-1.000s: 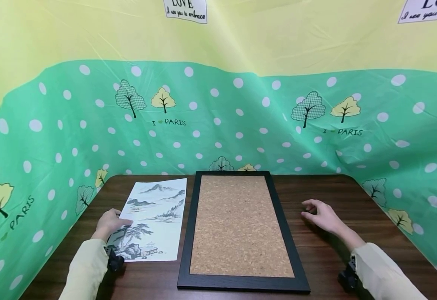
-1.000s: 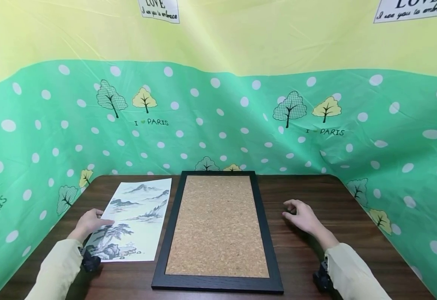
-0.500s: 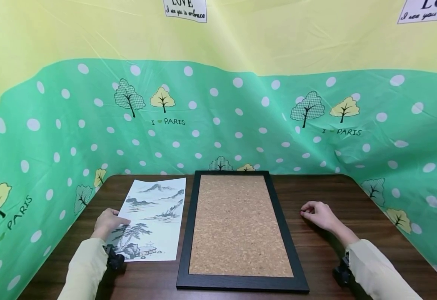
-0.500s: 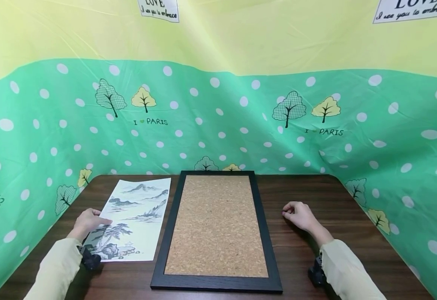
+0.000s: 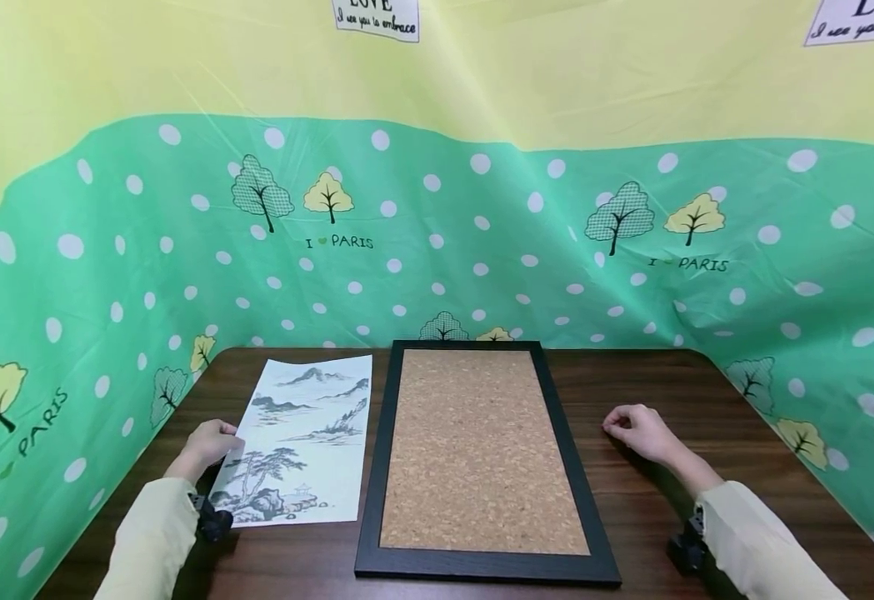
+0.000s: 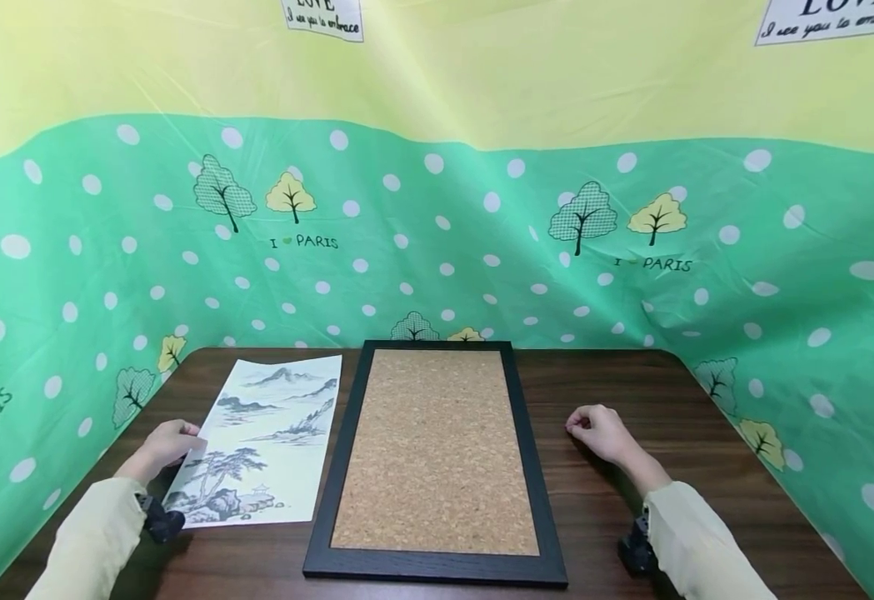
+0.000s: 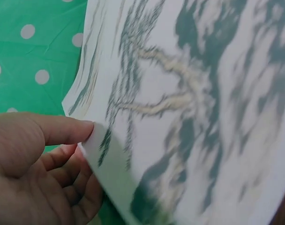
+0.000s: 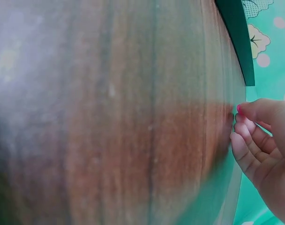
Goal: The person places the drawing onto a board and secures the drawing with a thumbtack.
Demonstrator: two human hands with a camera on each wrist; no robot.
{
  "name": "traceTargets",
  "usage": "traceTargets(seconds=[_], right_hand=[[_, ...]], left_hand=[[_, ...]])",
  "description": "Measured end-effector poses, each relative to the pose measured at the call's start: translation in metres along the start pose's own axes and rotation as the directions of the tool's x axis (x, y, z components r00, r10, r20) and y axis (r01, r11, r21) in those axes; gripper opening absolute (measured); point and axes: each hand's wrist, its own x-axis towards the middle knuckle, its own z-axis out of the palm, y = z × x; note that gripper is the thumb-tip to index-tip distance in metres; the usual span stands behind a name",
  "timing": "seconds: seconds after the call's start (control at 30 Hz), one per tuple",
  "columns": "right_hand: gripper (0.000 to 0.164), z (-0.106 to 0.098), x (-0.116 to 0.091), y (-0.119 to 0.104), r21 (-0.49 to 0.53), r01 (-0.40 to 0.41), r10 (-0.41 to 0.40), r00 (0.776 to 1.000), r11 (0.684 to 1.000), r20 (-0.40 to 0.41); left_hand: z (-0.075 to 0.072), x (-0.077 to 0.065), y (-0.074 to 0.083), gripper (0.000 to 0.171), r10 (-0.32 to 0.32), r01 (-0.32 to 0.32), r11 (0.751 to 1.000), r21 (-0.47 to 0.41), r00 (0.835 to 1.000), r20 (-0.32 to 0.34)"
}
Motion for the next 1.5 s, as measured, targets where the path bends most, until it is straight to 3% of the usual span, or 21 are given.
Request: traceTargets(seconds=[0.23,0.43,0.63,0.8,1.07,1.3,1.5], right_hand=[[0.006,-0.001,-0.002,0.0,0.065,-0.02,0.018,1.0,0.998,0.022],[0.007,-0.002,-0.003,-0.002,0.078,-0.022,0.02,0.999,0.997,0.03],[0.008,-0.005,-0.004,-0.003,0.094,-0.02,0.017,0.999,0.995,0.03],[0.009,-0.008,-0.006,-0.004,0.093,-0.025,0.023,1.0,0.995,0.015],[0.009,-0.01,-0.01,-0.002,0.089,-0.003,0.003,1.0,0.996,0.003],[0.009,-0.011,-0.01,-0.002,0.084,-0.015,0.015,1.0,0.996,0.0],[0.009,-0.012,-0.01,-0.001,0.069,-0.009,0.009,1.0,0.998,0.0]], left_hand=[[-0.003,-0.002,-0.006,0.015,0.006,0.005,0.996,-0.093,0.993,0.119],[-0.005,-0.002,-0.011,0.018,0.045,-0.019,0.988,-0.151,0.985,0.167],[-0.013,-0.004,-0.012,0.022,0.11,-0.082,0.981,-0.175,0.981,0.16],[-0.022,-0.004,-0.014,0.024,0.127,-0.098,0.976,-0.193,0.982,0.141],[-0.038,-0.002,-0.019,0.025,0.154,-0.12,0.973,-0.197,0.974,0.166],[-0.048,-0.01,-0.006,0.027,0.151,-0.128,0.978,-0.167,0.98,0.132],[-0.048,-0.012,0.001,0.027,0.189,-0.166,0.971,-0.17,0.974,0.124]])
